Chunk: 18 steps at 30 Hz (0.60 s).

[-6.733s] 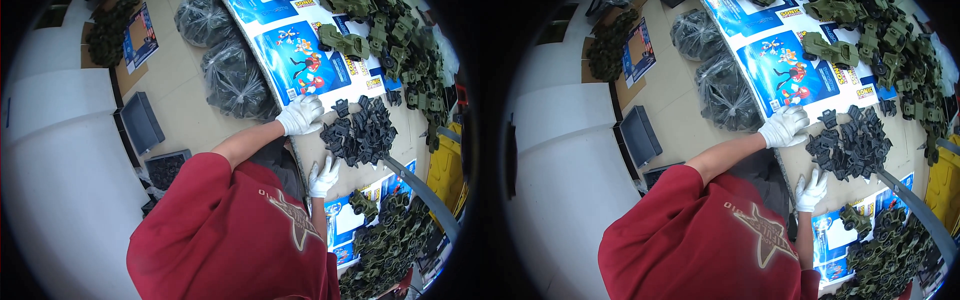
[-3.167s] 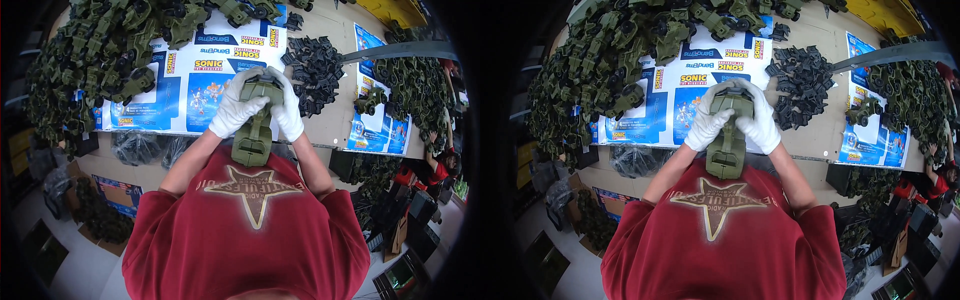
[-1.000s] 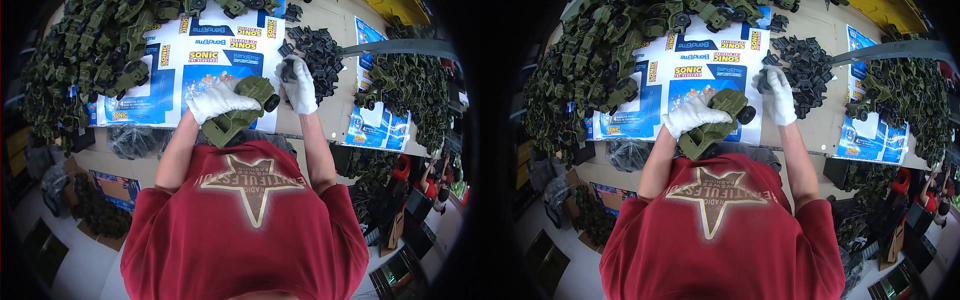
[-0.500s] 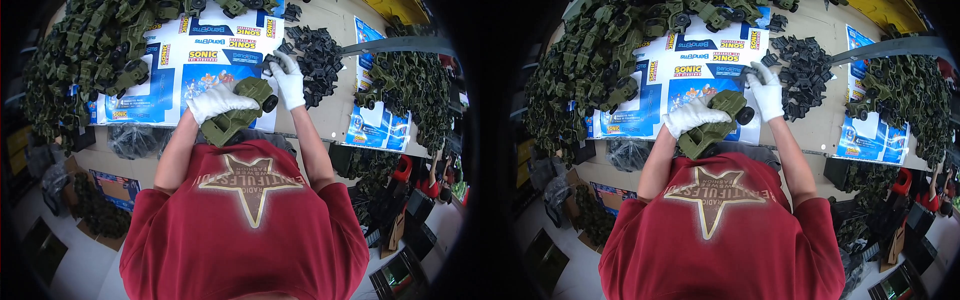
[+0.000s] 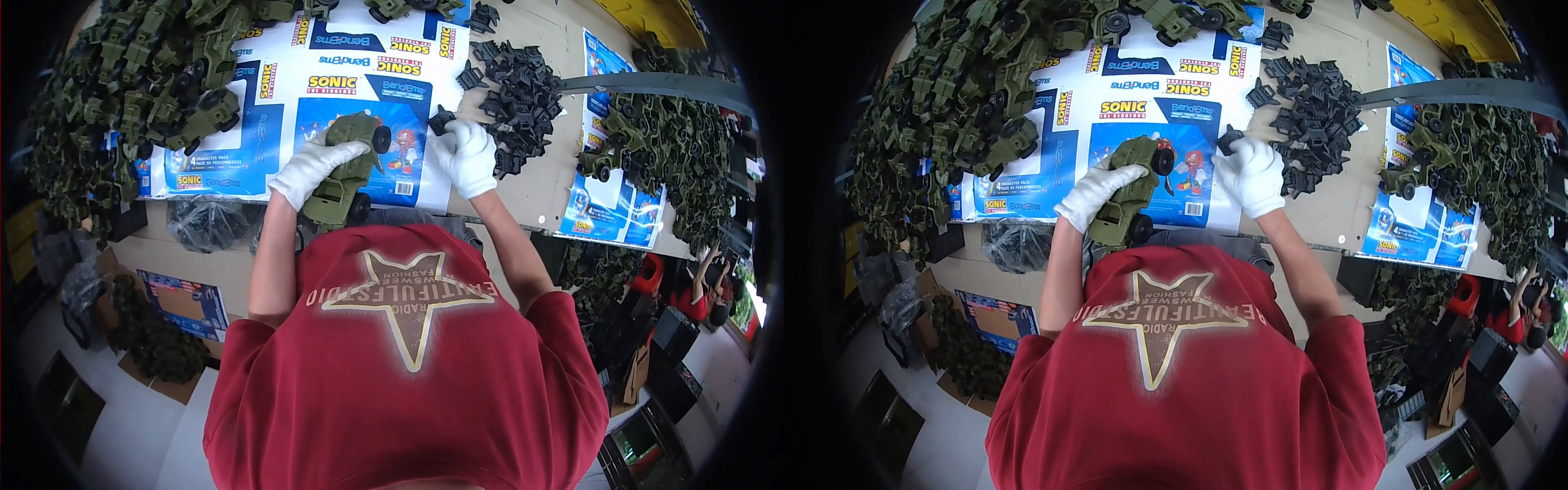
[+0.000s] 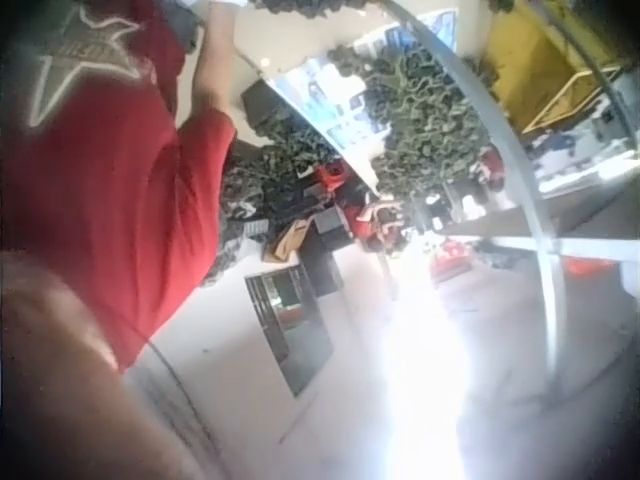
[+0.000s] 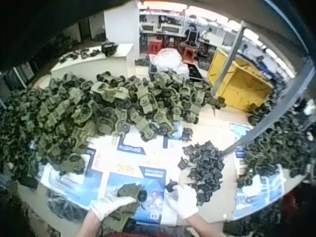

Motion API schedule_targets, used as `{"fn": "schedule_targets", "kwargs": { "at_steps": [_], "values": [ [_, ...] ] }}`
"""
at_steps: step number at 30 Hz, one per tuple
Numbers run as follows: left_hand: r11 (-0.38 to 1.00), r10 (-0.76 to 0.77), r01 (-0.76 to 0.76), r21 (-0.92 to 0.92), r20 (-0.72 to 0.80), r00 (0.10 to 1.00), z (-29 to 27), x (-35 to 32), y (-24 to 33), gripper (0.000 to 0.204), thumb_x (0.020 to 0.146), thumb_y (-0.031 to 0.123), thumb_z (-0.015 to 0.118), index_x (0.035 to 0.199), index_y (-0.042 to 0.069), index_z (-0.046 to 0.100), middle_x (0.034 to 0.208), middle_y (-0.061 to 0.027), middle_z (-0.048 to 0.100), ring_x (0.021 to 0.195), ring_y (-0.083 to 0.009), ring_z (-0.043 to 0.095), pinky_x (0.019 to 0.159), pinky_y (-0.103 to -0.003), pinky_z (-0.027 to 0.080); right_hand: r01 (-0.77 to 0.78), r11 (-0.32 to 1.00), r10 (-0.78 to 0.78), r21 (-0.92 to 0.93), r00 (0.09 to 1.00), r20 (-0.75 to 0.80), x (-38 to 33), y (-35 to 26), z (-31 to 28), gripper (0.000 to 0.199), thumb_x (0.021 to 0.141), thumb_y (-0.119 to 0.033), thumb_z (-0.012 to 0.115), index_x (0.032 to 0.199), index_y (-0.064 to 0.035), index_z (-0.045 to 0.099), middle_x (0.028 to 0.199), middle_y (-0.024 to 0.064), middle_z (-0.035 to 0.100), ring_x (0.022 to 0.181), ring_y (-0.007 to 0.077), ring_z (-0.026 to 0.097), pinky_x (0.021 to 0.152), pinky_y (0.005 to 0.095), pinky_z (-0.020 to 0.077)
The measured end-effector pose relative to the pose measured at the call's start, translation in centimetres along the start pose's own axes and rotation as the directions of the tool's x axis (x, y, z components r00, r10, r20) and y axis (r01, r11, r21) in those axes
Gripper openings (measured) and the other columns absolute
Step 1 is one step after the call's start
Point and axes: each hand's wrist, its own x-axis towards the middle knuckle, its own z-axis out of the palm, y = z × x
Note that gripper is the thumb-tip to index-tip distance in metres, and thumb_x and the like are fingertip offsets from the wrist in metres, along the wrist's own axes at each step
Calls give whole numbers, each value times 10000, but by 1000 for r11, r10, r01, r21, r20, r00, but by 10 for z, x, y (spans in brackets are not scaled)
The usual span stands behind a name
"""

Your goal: The person assembles plastic toy car bodies and chassis by hand, joining the components together at a workstation.

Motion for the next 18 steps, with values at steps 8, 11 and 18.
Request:
{"fn": "schedule_targets", "kwargs": {
  "at_steps": [8, 11, 18],
  "values": [
    [997, 13, -20, 77, 83, 996, -4, 23, -8, 1053, 733, 259, 871, 1490, -82, 224, 1176, -93, 653, 978, -139, 653, 796, -268, 564, -237, 933, 339, -272, 831, 442, 41, -25, 22, 377, 816, -262, 699, 1140, -98, 599, 1117, 190, 614, 880, 366, 662, 753, 469, 520],
    [993, -11, 6, 121, 45, 999, -4, 25, -7, 1048, 727, 266, 873, 1481, -92, 239, 1174, -102, 652, 980, -143, 654, 806, -267, 560, 167, 965, -66, -203, 901, 430, 24, -14, 16, 419, 798, -257, 704, 1176, -110, 600, 1132, 185, 611, 945, 350, 650, 788, 455, 517],
    [993, -19, 9, 122, 81, 997, -9, 29, -13, 992, 729, 289, 869, 1449, -102, 310, 1179, -113, 656, 985, -140, 653, 817, -269, 554, -329, 930, 368, -165, 823, 432, 36, -30, 13, 586, 773, -357, 786, 1228, -54, 575, 1136, 194, 632, 1014, 373, 633, 872, 447, 511]
  ]
}}
